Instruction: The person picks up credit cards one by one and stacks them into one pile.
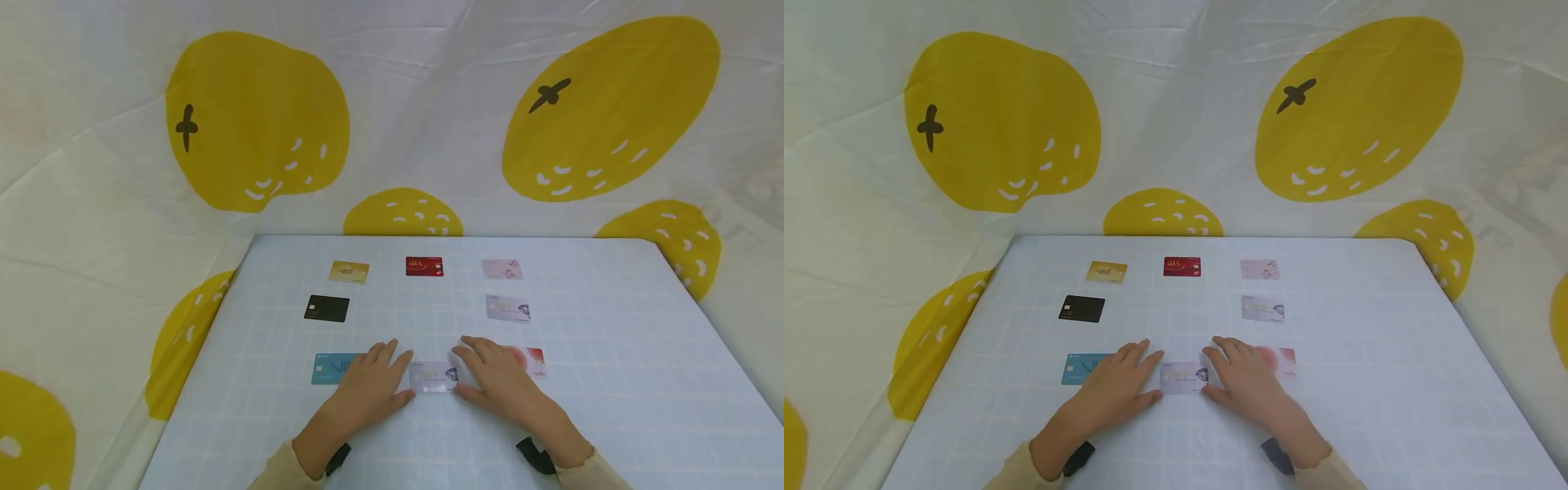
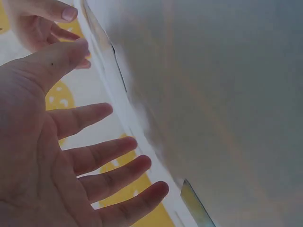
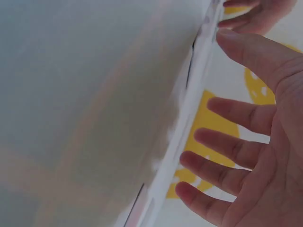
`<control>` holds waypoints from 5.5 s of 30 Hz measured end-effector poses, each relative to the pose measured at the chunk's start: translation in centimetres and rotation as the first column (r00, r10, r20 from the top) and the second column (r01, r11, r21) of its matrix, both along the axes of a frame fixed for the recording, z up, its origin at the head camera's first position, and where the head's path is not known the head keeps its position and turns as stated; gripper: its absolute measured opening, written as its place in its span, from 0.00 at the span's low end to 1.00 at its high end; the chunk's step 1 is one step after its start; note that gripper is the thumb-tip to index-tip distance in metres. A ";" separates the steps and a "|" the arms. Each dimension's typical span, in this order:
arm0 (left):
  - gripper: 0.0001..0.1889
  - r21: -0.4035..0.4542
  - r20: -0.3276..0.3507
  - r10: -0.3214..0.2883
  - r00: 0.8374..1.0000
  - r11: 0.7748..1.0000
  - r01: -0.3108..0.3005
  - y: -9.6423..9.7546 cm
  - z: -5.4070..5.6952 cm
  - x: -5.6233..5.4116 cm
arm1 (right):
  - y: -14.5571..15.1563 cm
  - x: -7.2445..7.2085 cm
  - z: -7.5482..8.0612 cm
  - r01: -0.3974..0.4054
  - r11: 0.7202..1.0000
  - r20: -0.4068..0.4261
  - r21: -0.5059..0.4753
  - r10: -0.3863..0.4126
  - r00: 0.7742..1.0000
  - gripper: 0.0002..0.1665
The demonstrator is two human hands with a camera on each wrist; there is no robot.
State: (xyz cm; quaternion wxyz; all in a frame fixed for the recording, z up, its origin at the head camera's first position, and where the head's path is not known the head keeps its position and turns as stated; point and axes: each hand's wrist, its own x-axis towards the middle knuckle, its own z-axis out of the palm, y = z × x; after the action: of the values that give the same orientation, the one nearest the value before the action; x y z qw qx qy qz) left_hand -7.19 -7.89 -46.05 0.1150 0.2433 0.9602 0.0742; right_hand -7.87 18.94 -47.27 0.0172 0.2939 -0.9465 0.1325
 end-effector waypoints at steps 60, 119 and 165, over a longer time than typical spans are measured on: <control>0.27 0.060 0.038 0.104 0.994 0.993 -0.107 1.9 0.3 -1.1 | -1.2 -0.8 0.6 -0.036 0.998 0.049 0.041 0.034 0.998 0.33; 0.09 0.664 0.402 0.204 0.893 0.607 -0.437 -0.3 -0.1 -3.0 | -0.1 -2.9 -0.4 0.304 0.679 0.488 -0.668 0.092 0.868 0.13; 0.10 0.474 0.328 0.391 0.860 0.720 -0.508 1.3 0.0 -14.4 | -3.1 -13.7 1.0 0.559 0.753 0.647 -0.348 -0.238 0.724 0.13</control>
State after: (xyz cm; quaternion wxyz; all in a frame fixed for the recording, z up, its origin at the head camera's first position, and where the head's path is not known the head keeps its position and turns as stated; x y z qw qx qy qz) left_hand -21.60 -6.58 -46.08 0.1173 0.0152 0.9113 0.3944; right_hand -21.57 15.79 -46.27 -0.1557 0.0048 -0.8757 0.4570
